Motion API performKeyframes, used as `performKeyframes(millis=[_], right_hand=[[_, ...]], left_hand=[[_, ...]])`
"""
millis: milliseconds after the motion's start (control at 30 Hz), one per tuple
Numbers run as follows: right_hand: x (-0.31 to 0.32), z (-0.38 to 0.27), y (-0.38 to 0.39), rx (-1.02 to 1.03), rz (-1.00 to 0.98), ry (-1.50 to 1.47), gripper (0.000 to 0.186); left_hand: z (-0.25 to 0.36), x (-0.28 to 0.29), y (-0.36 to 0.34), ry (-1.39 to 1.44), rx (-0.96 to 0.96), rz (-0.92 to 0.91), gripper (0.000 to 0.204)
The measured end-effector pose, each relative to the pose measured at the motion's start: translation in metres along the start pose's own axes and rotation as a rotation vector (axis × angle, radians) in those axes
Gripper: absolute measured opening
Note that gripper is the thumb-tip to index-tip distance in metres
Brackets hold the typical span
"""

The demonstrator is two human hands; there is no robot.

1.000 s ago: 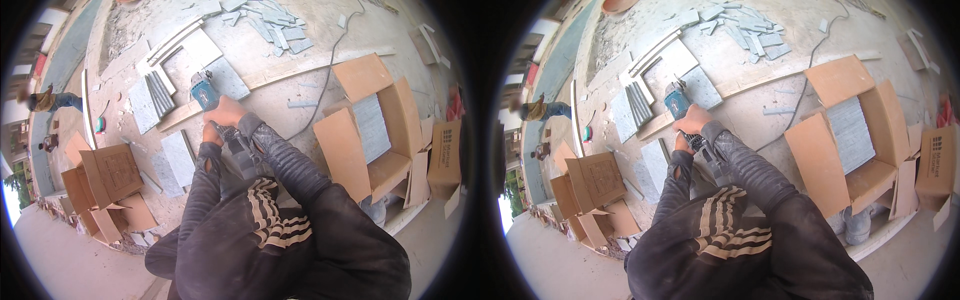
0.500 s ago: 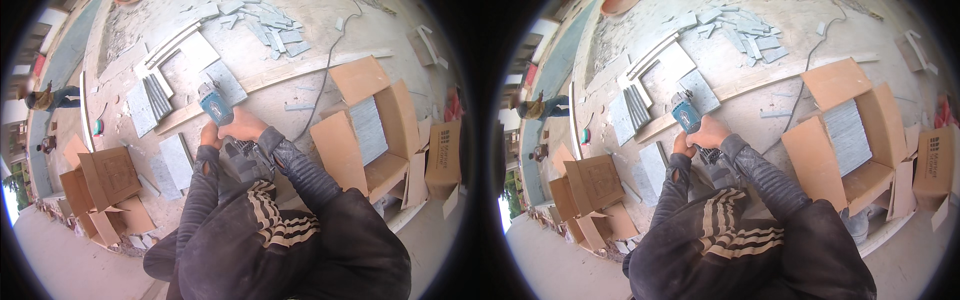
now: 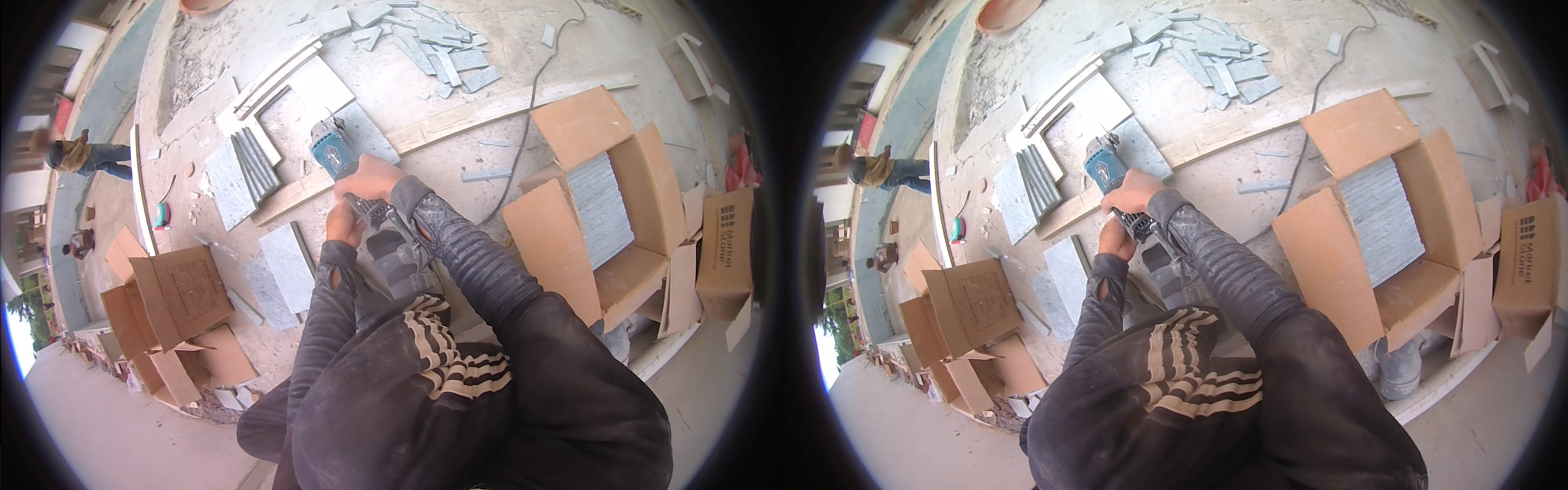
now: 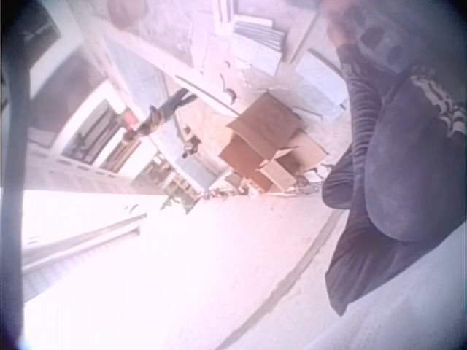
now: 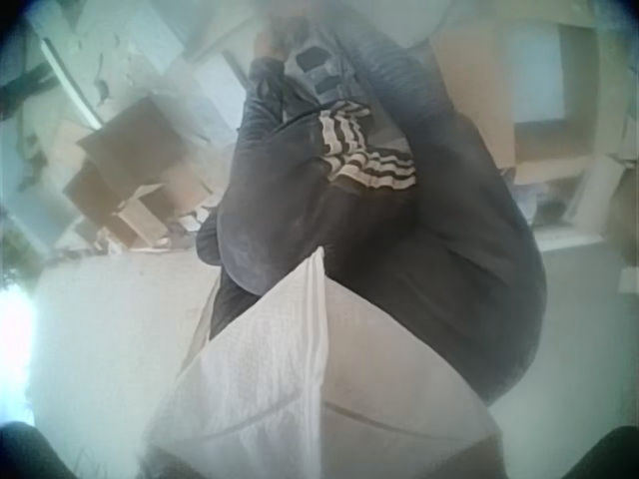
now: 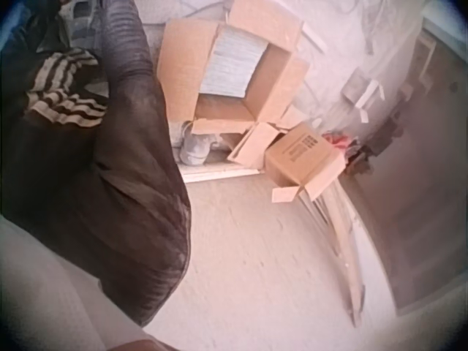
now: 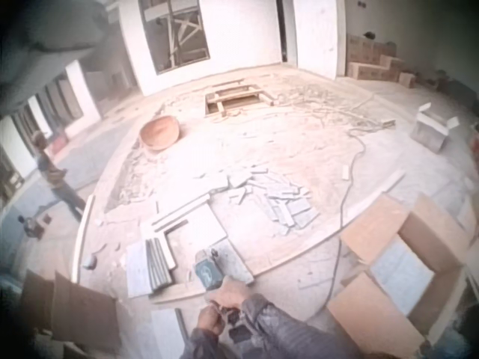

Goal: The person picks up stone tiles, marks them, and uses an angle grinder to cut along the edges while sitting on the ground.

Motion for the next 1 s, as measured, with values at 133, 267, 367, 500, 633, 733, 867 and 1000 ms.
performKeyframes(millis=[133, 267, 367, 500, 633, 733, 867, 1000], right_hand=[[0.008, -0.013, -0.005, 0.042, -0.024, 0.093, 0.064], [0.013, -0.009, 0.013, 0.05, -0.049, 0.171, 0.066], [0.02, 0.011, 0.038, 0.01, -0.036, 0.181, 0.078], [0.02, 0.019, 0.073, 0.053, 0.03, 0.085, 0.077], [0.017, 0.026, 0.075, 0.011, 0.067, -0.028, 0.077], [0.011, 0.024, 0.05, 0.023, 0.102, -0.03, 0.075], [0.014, 0.004, 0.016, 0.035, 0.088, 0.022, 0.067], [0.024, -0.002, -0.011, 0.042, 0.043, 0.107, 0.061]], left_hand=[[0.014, -0.007, 0.02, -0.066, 0.018, 0.034, 0.028], [0.019, -0.006, 0.023, -0.067, 0.003, 0.032, 0.031], [0.017, -0.015, 0.024, -0.07, 0.013, 0.01, 0.032], [0.017, -0.005, 0.012, -0.031, -0.004, -0.006, 0.032], [0.023, -0.008, 0.009, -0.25, -0.175, -0.082, 0.031], [0.033, -0.009, 0.018, -0.5, -0.374, -0.121, 0.031], [0.013, 0.0, 0.014, -0.065, 0.001, 0.059, 0.029], [0.014, -0.019, 0.024, -0.083, 0.023, 0.017, 0.029]])
Point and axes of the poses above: each hand's wrist, its own y-axis away from the middle knuckle, its own x-axis out of the back of the hand, z = x × y, the point moved 8 cm from there along -y, towards the middle knuckle, and after that the axes turned 6 degrees about z, right-handed, at the moved point
